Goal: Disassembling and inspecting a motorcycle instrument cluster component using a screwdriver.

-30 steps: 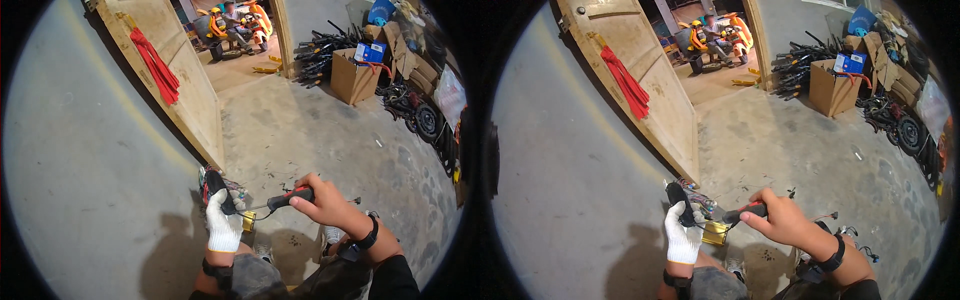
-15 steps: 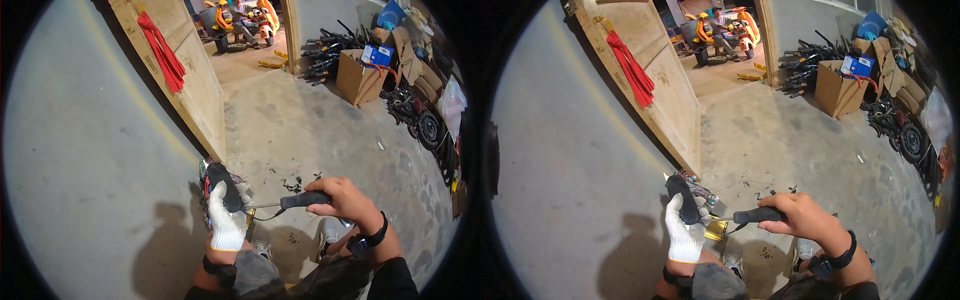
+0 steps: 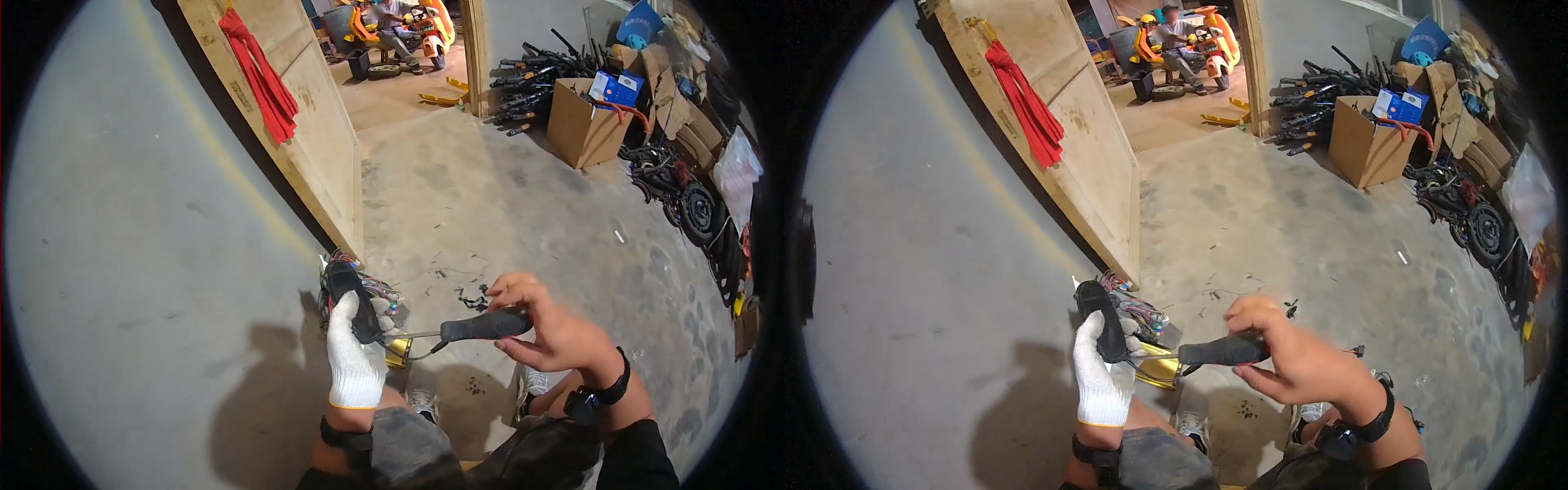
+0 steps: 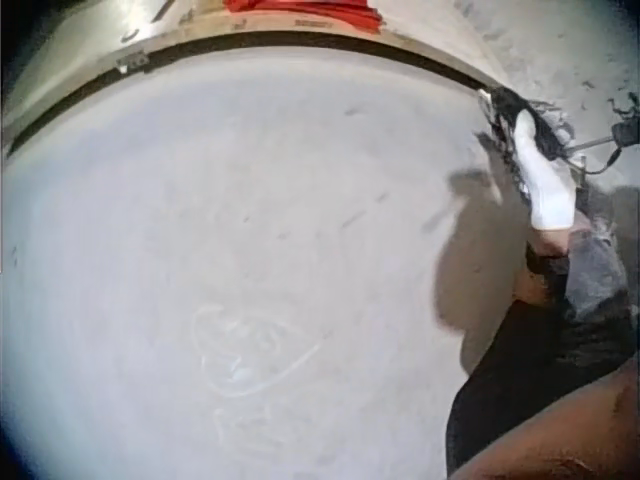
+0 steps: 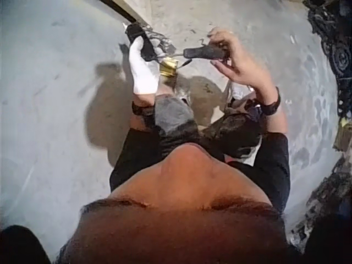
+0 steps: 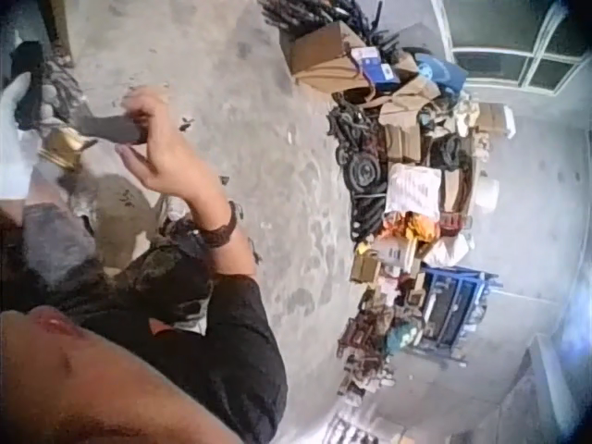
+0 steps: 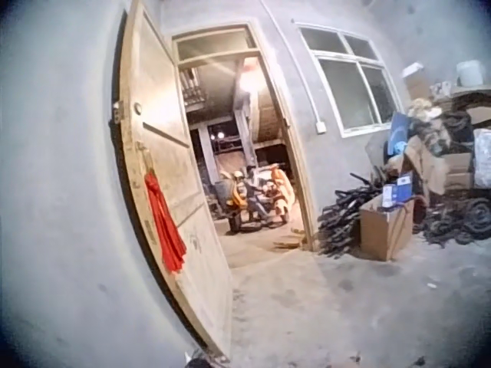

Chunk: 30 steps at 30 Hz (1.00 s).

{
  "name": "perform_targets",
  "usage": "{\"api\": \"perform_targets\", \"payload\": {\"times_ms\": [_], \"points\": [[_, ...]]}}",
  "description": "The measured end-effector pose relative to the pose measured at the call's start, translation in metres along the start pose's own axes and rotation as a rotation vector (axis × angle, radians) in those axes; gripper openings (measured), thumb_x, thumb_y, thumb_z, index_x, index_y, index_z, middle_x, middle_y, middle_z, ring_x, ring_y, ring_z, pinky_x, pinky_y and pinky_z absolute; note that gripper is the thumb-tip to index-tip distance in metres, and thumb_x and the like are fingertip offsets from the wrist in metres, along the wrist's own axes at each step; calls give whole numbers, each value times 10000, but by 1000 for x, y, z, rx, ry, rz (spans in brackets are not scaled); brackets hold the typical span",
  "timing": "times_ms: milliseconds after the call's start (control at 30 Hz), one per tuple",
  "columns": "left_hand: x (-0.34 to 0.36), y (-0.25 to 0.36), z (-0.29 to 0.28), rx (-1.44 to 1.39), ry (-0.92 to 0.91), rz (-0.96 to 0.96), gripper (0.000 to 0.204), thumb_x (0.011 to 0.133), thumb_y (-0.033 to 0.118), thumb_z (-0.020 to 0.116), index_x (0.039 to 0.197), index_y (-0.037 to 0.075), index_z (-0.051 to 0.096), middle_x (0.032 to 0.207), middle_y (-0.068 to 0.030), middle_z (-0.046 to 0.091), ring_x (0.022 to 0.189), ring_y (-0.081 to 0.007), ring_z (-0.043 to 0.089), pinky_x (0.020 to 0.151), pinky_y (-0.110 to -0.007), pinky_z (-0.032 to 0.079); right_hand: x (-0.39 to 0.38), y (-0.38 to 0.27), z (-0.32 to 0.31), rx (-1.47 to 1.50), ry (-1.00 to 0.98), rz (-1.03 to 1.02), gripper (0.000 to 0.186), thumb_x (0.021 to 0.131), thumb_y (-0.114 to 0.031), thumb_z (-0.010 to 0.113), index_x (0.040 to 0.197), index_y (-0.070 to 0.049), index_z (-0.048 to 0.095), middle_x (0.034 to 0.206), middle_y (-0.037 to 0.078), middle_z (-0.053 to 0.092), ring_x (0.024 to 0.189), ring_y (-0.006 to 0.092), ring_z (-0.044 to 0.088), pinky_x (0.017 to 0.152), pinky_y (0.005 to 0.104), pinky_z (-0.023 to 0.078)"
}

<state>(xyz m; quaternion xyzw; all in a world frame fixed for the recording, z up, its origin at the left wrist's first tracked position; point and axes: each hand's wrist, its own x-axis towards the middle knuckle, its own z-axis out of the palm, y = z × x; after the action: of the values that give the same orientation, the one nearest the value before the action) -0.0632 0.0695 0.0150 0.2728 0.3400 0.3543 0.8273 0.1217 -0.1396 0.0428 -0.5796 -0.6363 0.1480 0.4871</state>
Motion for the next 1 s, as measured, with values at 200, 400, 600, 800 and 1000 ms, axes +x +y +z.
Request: {"api": "perform_targets", "payload": {"times_ms": [200, 400, 600, 800, 1000], "points": [[4, -10, -3, 67, 48, 42, 262, 952, 313, 612, 996, 59, 661, 819, -84, 688, 674, -193, 640, 635, -344, 535, 6, -11, -1, -93, 26, -60, 417, 850, -56, 780, 1194, -36, 546, 1185, 160, 613, 974, 324, 647, 808, 388, 555], [2, -7, -3, 11, 12, 5, 232, 953, 295, 611, 1030, 80, 652, 813, -69, 675, 675, -189, 636, 620, -329, 534, 4, -23, -1, -146, 35, 10, 355, 867, -135, 776, 1169, -53, 609, 1117, 123, 672, 878, 319, 676, 740, 380, 567], [-5, -5, 11, -21, 63, 44, 227, 993, 293, 556, 1061, 84, 610, 771, -78, 650, 585, -171, 583, 530, -298, 495, 0, -20, -5, -130, 41, 40, 343, 867, -149, 777, 1156, -51, 619, 1083, 119, 674, 859, 323, 676, 731, 374, 560], [-6, -8, 3, 1, -7, 27, 229, 966, 296, 588, 1038, 87, 647, 806, -49, 664, 622, -160, 598, 599, -319, 501, 1, -25, -1, -186, 79, 121, 330, 878, -248, 773, 1108, -44, 654, 948, 132, 697, 771, 326, 689, 679, 372, 556], [-13, -8, 14, 26, 18, 133, 253, 987, 289, 571, 1119, 75, 595, 797, -83, 649, 603, -167, 585, 538, -290, 509, 1, -33, -1, -199, 82, 198, 364, 899, -361, 743, 1044, -34, 674, 766, 128, 692, 664, 345, 683, 607, 388, 548]]}}
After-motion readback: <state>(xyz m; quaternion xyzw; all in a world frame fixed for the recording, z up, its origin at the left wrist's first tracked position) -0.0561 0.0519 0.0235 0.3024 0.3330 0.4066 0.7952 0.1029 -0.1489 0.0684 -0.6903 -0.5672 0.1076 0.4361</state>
